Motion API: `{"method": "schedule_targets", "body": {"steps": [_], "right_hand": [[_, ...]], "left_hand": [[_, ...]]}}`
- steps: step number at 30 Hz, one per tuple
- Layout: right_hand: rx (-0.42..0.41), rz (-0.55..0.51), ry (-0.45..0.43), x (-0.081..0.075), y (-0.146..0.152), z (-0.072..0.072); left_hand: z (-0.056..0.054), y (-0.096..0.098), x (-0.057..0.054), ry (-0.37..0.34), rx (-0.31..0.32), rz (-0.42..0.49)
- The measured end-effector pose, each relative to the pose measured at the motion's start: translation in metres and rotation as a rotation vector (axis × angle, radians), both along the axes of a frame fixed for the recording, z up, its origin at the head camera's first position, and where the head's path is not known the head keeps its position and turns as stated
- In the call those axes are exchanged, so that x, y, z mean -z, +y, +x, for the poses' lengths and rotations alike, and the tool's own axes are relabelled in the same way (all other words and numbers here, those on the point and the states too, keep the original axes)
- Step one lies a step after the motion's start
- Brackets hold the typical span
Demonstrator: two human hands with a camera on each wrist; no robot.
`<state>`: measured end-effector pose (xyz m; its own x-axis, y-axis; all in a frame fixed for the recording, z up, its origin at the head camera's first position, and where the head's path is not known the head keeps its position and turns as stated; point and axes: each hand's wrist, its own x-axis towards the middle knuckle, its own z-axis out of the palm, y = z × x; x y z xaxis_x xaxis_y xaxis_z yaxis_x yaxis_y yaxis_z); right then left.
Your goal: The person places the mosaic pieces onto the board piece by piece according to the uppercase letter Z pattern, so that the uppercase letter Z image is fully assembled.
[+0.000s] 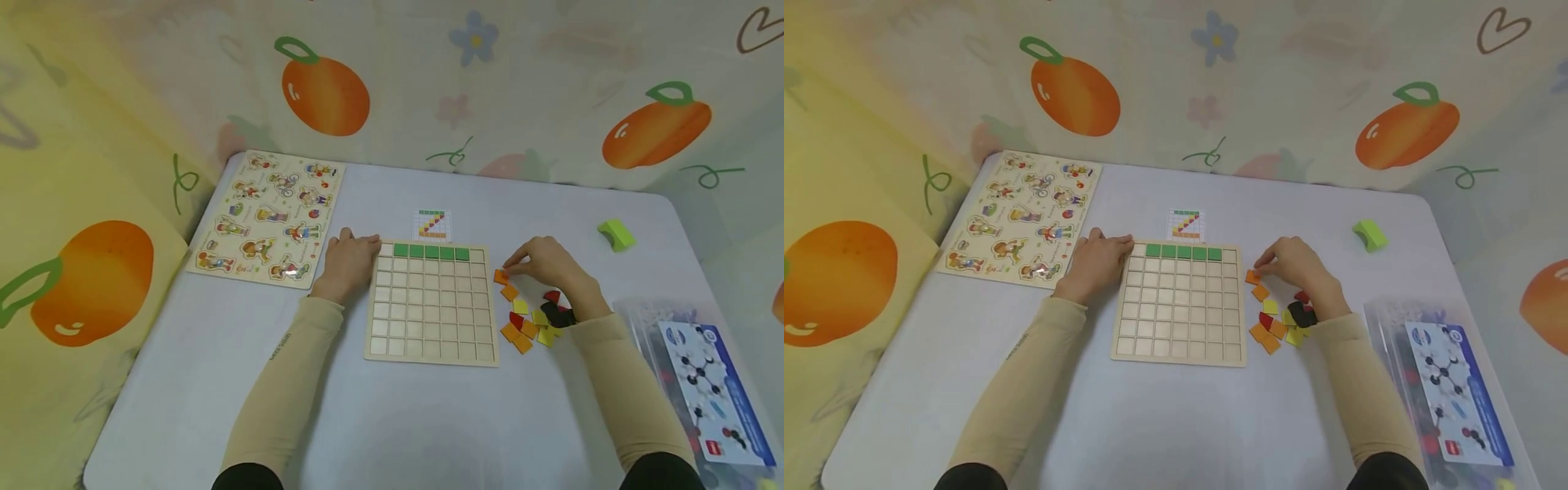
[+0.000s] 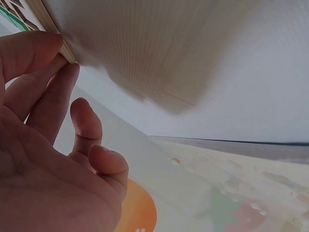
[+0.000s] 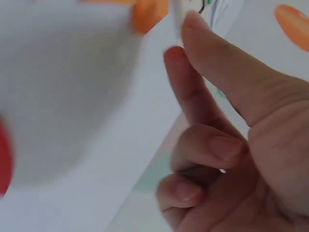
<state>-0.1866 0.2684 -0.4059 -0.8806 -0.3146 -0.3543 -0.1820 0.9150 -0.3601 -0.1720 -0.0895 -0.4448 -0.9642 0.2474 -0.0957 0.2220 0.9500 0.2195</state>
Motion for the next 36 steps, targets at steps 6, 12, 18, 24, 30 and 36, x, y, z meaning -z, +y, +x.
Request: {"method": "schedule_targets", "body": {"steps": [6, 12, 18, 24, 30, 36], "right_hand": [[0.045, 0.067, -0.102, 0.001, 0.032, 0.015], [0.136, 0.13, -0.191, 0.001, 0.056, 0.022], [0.125, 0.089, -0.181, 0.006, 0.065, 0.023], [0.091, 0.058, -0.136, 0.007, 0.066, 0.022], [0.055, -0.031, -0.029, 0.004, 0.051, 0.015], [0.008, -0.118, 0.003, 0.005, 0.022, 0.004]], "left_hand": [[0.0, -0.001, 0.001, -0.02, -0.01, 0.008], [-0.001, -0.001, -0.001, -0.023, -0.022, 0.023], [-0.001, -0.001, 0.0, -0.029, -0.021, 0.021], [-0.002, -0.001, -0.001, -0.022, 0.0, 0.006], [-0.002, -0.001, -0.001, -0.031, -0.007, 0.007], [-0.002, -0.001, 0.0, -0.036, 0.002, -0.007]]}}
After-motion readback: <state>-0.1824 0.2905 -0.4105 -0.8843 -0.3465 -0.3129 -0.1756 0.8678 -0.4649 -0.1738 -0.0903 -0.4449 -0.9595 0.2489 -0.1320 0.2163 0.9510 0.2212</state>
